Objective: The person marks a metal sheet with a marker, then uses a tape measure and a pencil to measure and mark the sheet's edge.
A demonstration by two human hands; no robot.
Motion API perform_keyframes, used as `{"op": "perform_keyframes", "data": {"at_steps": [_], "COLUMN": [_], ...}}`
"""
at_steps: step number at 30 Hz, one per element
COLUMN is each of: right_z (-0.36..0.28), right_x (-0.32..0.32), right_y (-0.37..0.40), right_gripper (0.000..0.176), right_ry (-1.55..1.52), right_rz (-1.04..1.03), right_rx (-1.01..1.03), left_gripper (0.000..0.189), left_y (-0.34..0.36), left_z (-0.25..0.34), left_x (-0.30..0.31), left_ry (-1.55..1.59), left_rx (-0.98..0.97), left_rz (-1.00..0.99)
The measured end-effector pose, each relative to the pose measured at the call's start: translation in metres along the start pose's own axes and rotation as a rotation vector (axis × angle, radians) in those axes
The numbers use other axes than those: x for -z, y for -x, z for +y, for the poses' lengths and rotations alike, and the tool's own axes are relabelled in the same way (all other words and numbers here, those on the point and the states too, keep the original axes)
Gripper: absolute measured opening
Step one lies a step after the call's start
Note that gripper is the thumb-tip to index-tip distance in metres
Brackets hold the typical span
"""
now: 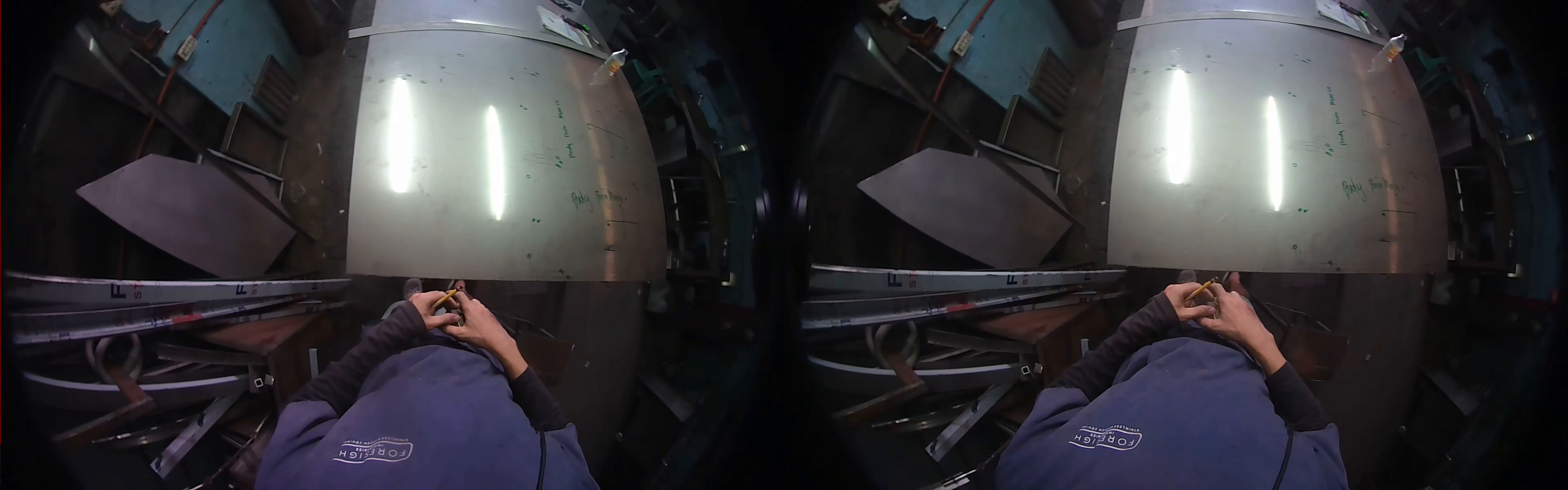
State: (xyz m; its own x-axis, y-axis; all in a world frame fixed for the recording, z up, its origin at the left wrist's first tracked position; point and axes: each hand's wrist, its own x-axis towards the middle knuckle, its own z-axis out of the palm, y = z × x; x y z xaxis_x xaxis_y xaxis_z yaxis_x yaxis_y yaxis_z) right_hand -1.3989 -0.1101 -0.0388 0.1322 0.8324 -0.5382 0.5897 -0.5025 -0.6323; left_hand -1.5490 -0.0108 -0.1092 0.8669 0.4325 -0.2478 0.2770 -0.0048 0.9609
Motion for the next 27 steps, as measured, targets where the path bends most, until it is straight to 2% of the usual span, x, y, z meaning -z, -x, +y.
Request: {"op": "perform_keyframes", "data": {"at_steps": [3,4,5,8,11,12,13,15,16,17,19,21,23,24,27], "right_z": [-0.008,-0.008,-0.004,0.004,0.0,-0.002,-0.003,-0.005,-0.014,-0.011,0.005,0.022,0.036,0.042,0.045], "right_x": [-0.005,-0.006,-0.007,-0.019,-0.023,-0.024,-0.023,-0.016,-0.006,-0.003,0.005,0.014,0.02,0.022,0.023], "right_y": [-0.003,-0.006,-0.01,-0.019,-0.023,-0.022,-0.022,-0.023,-0.019,-0.019,-0.024,-0.029,-0.033,-0.034,-0.033], "right_gripper": [0.064,0.069,0.08,0.097,0.096,0.088,0.088,0.075,0.062,0.059,0.054,0.052,0.055,0.055,0.055], "right_ry": [-0.061,-0.059,-0.078,0.037,0.053,-0.017,-0.016,0.117,0.136,0.118,0.185,0.25,0.295,0.301,0.312], "right_rz": [-0.012,-0.016,-0.066,-0.19,-0.183,-0.108,-0.114,-0.051,0.017,0.089,0.2,0.306,0.33,0.328,0.317], "right_rx": [0.04,0.078,0.2,0.313,0.35,0.389,0.392,0.386,0.372,0.361,0.296,0.305,0.271,0.268,0.256], "left_gripper": [0.035,0.034,0.034,0.034,0.032,0.029,0.029,0.026,0.025,0.025,0.023,0.024,0.025,0.023,0.02], "left_y": [0.013,0.015,0.019,0.029,0.035,0.038,0.039,0.042,0.045,0.05,0.052,0.058,0.064,0.063,0.055], "left_z": [-0.002,-0.004,-0.011,-0.023,-0.023,-0.022,-0.026,-0.041,-0.038,-0.036,-0.084,-0.109,-0.124,-0.131,-0.122], "left_x": [0.007,0.01,0.01,0.02,0.036,0.041,0.049,0.068,0.082,0.096,0.119,0.135,0.146,0.143,0.134], "left_ry": [0.018,0.037,0.054,0.186,0.346,0.381,0.383,0.288,0.256,0.224,0.217,0.228,0.186,0.27,0.177], "left_rx": [0.053,0.088,0.06,0.094,0.068,0.061,0.062,0.041,0.086,0.135,0.106,0.208,0.29,0.227,0.225], "left_rz": [0.022,0.049,0.084,0.036,-0.022,-0.015,-0.009,0.085,0.202,0.318,0.618,0.863,0.996,1.056,1.022]}}
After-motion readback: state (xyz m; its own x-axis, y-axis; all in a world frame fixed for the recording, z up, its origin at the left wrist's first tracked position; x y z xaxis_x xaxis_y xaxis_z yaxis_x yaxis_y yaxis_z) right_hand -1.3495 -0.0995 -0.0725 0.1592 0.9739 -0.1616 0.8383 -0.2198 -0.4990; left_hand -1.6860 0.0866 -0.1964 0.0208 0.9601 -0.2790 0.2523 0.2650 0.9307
